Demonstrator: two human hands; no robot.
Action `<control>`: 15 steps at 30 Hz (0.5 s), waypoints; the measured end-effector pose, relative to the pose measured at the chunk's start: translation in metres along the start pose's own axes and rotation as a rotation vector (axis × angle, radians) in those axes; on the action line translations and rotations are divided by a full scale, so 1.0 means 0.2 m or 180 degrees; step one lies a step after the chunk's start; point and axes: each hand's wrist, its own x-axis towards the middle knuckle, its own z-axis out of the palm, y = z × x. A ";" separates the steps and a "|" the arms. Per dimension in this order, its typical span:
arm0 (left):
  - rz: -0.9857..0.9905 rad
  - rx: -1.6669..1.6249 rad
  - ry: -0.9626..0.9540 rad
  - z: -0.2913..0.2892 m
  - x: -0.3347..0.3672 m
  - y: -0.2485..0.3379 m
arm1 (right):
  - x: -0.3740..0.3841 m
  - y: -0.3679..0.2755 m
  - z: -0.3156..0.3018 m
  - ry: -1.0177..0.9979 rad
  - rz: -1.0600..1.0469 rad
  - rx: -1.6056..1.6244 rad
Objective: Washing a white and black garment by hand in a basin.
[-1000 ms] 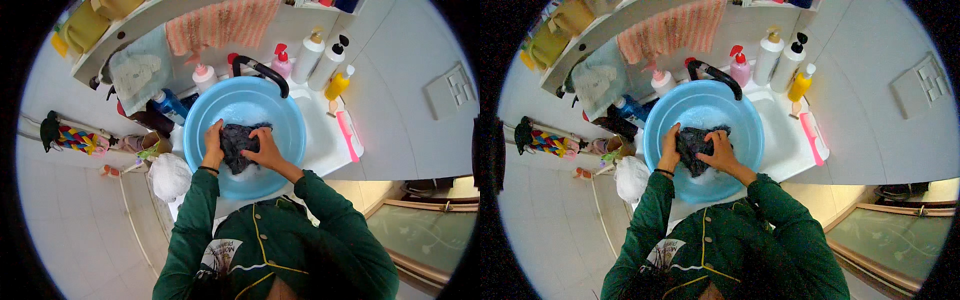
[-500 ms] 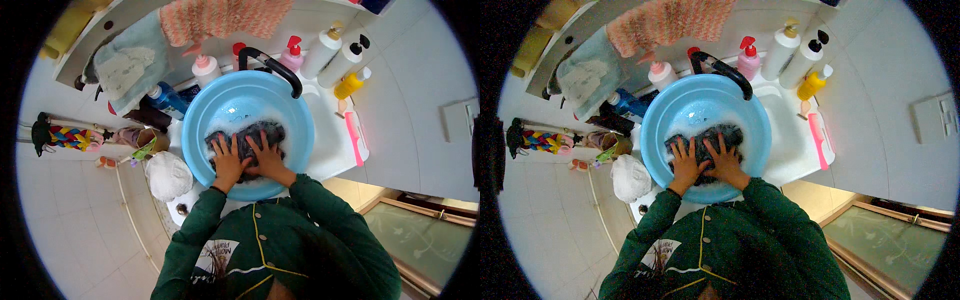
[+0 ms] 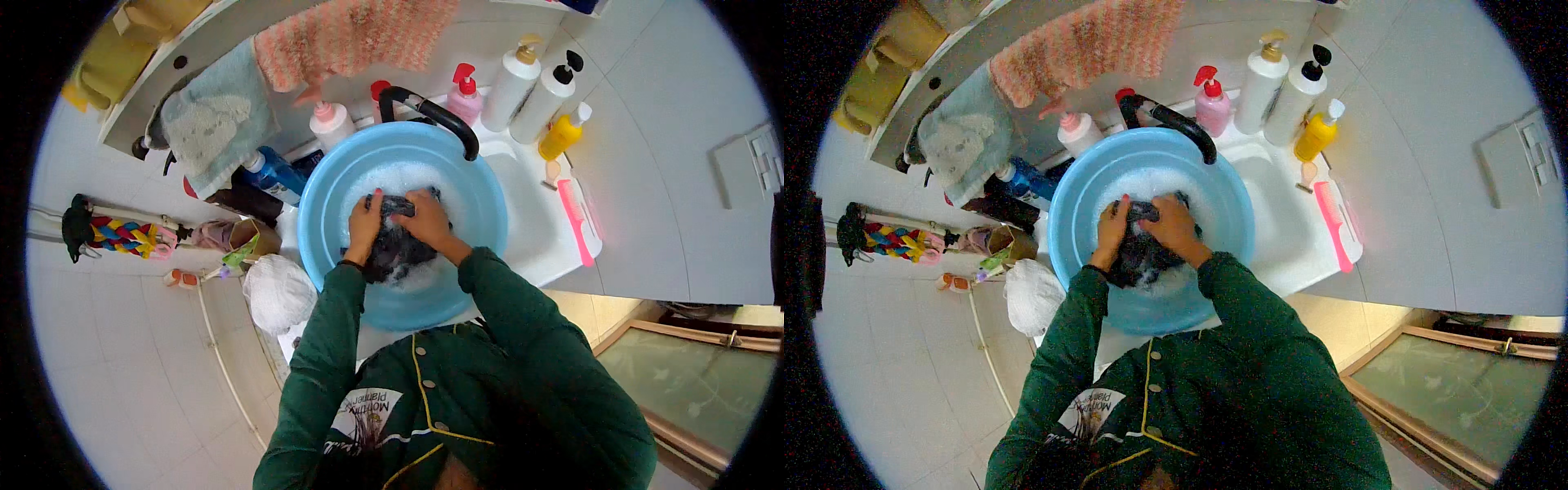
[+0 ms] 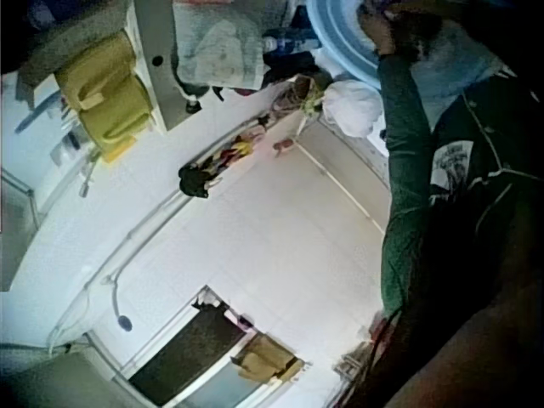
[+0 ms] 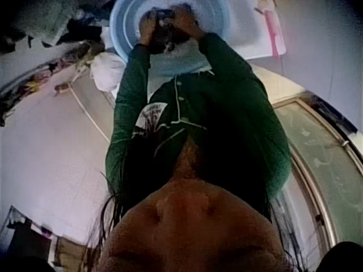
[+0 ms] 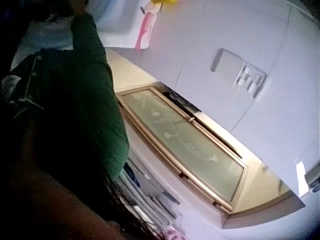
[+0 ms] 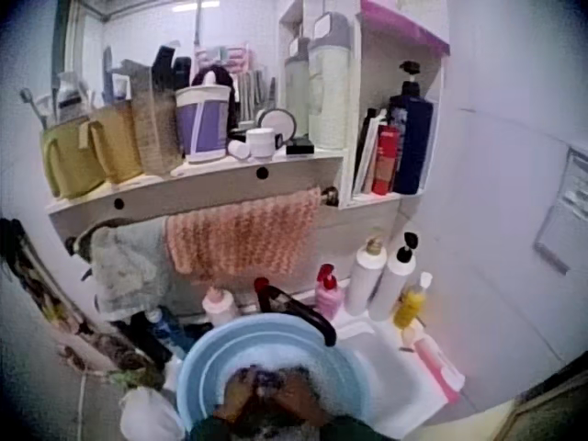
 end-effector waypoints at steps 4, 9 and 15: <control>-0.1191 -0.3519 -0.0458 -0.14 -0.11 0.12 | -0.22 -0.10 -0.17 0.0274 -0.0989 0.0068; -0.0710 -0.3234 0.0119 -0.23 -0.19 0.09 | -0.40 -0.19 -0.26 -0.0138 -0.0775 0.1185; 0.1517 0.0801 0.0369 -0.15 -0.38 -0.04 | -0.45 -0.12 -0.28 -0.0046 -0.0002 0.1527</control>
